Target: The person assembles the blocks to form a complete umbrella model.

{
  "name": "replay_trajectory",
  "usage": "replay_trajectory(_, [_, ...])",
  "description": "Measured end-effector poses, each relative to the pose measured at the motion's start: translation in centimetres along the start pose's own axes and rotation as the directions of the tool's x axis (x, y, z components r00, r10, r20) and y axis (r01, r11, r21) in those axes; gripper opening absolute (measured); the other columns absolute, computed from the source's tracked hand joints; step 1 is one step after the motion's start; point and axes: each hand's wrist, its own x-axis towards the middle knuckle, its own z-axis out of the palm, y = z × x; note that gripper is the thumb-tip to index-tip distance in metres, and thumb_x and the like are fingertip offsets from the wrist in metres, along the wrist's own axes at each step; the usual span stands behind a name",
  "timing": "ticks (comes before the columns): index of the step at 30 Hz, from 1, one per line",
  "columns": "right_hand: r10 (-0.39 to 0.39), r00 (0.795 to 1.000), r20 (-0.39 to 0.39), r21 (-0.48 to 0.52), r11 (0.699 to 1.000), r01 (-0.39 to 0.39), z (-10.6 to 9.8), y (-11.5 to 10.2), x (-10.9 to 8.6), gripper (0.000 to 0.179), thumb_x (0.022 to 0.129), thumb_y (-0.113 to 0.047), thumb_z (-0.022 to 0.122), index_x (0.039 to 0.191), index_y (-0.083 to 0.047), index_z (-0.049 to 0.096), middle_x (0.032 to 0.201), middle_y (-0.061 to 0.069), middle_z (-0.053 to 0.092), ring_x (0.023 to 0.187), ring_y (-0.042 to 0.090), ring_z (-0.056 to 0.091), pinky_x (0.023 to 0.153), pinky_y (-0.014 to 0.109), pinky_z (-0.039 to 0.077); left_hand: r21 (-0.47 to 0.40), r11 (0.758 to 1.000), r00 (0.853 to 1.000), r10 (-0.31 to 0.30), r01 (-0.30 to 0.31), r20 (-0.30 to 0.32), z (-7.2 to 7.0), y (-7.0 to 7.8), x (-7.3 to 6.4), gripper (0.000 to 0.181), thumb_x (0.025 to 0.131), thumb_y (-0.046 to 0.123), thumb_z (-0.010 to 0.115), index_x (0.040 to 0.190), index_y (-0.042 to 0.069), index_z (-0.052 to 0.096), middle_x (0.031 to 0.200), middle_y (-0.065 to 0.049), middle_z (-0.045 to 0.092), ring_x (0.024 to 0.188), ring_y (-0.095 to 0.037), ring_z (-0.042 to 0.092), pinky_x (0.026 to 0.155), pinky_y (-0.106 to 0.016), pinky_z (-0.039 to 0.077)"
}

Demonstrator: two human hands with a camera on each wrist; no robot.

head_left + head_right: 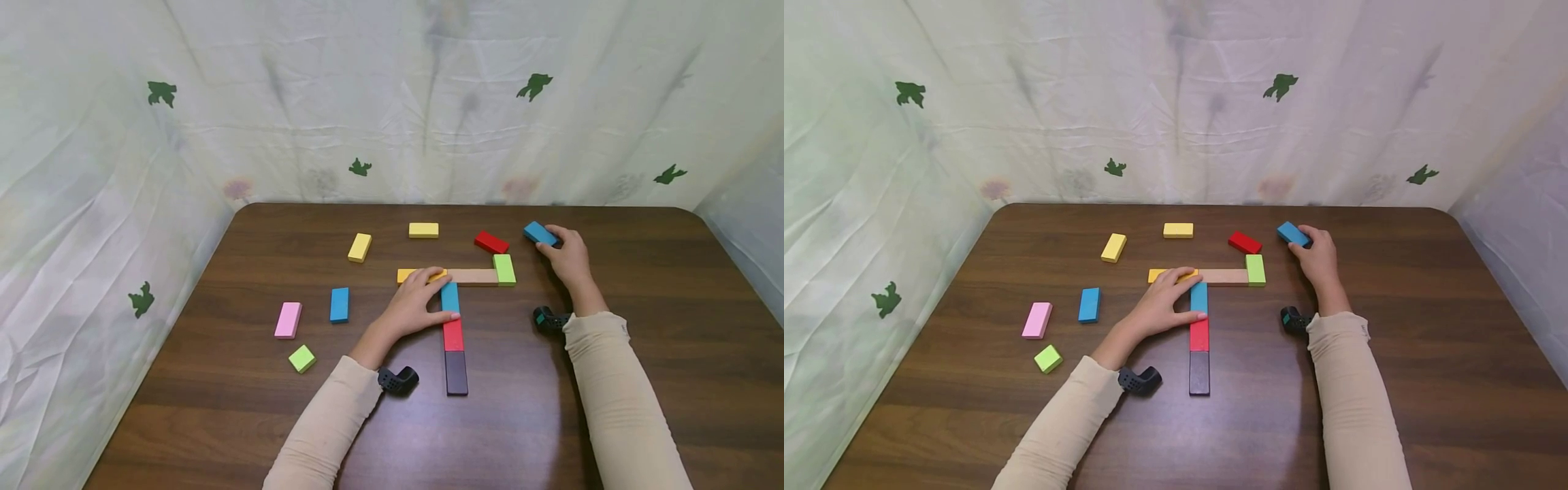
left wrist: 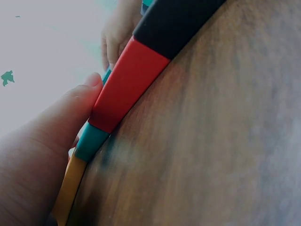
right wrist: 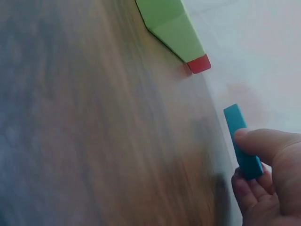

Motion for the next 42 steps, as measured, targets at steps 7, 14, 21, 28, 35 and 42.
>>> replay_trajectory(7, [-0.038,0.999,-0.005,0.047,0.998,0.038,0.2,-1.2,0.1,0.046,0.089,-0.017,0.057,0.129,0.002,0.045,0.123,0.026,0.040,0.105,0.038,0.045,0.088,0.049,0.038,0.001,1.000,1.000,-0.001,0.001,-0.007,-0.1,0.0,0.0,0.074,0.076,0.059,0.059,0.137,0.021,0.040,0.138,-0.002,0.032,0.126,-0.022,0.025,0.100,-0.040,0.025])
replay_trajectory(14, [-0.041,0.999,-0.022,0.095,0.995,0.043,0.7,-2.7,0.5,0.047,0.087,-0.016,0.060,0.127,0.003,0.046,0.120,0.024,0.041,0.105,0.036,0.047,0.088,0.046,0.040,-0.002,1.000,1.000,-0.001,0.001,-0.008,0.0,0.0,0.0,0.074,0.076,0.059,0.059,0.137,0.021,0.040,0.138,-0.002,0.032,0.126,-0.022,0.025,0.100,-0.040,0.025])
replay_trajectory(21, [-0.024,1.000,-0.019,0.162,0.986,0.027,1.6,-4.0,0.8,0.045,0.084,-0.011,0.062,0.123,0.005,0.045,0.119,0.023,0.040,0.107,0.034,0.048,0.089,0.042,0.040,-0.006,1.000,1.000,-0.004,0.004,0.001,0.0,-0.1,0.0,0.075,0.076,0.060,0.057,0.138,0.021,0.039,0.138,-0.001,0.031,0.126,-0.021,0.025,0.100,-0.040,0.026])
replay_trajectory(28, [-0.065,0.998,-0.003,0.195,0.979,0.064,2.7,-5.1,0.9,0.041,0.084,-0.008,0.062,0.118,0.009,0.047,0.118,0.023,0.039,0.109,0.033,0.049,0.089,0.039,0.040,-0.004,1.000,1.000,-0.004,0.004,0.000,0.0,0.0,-0.1,0.074,0.076,0.059,0.058,0.137,0.021,0.040,0.138,-0.002,0.032,0.126,-0.021,0.025,0.100,-0.040,0.025])
replay_trajectory(35, [-0.116,0.993,0.014,0.176,0.978,0.112,3.7,-6.0,1.0,0.039,0.084,-0.009,0.063,0.117,0.007,0.050,0.113,0.022,0.041,0.106,0.032,0.051,0.089,0.039,0.041,-0.011,1.000,1.000,-0.004,0.004,0.004,0.0,0.1,-0.1,0.074,0.077,0.059,0.057,0.137,0.020,0.039,0.138,-0.003,0.031,0.126,-0.023,0.024,0.100,-0.042,0.025])
replay_trajectory(42, [-0.141,0.990,-0.001,0.136,0.981,0.140,4.7,-6.8,1.3,0.038,0.084,-0.011,0.064,0.119,0.000,0.053,0.112,0.018,0.046,0.099,0.031,0.049,0.084,0.041,0.043,-0.011,1.000,1.000,-0.004,0.004,0.006,0.0,0.0,-0.1,0.074,0.077,0.060,0.057,0.137,0.021,0.039,0.138,-0.002,0.031,0.127,-0.022,0.024,0.100,-0.041,0.025])
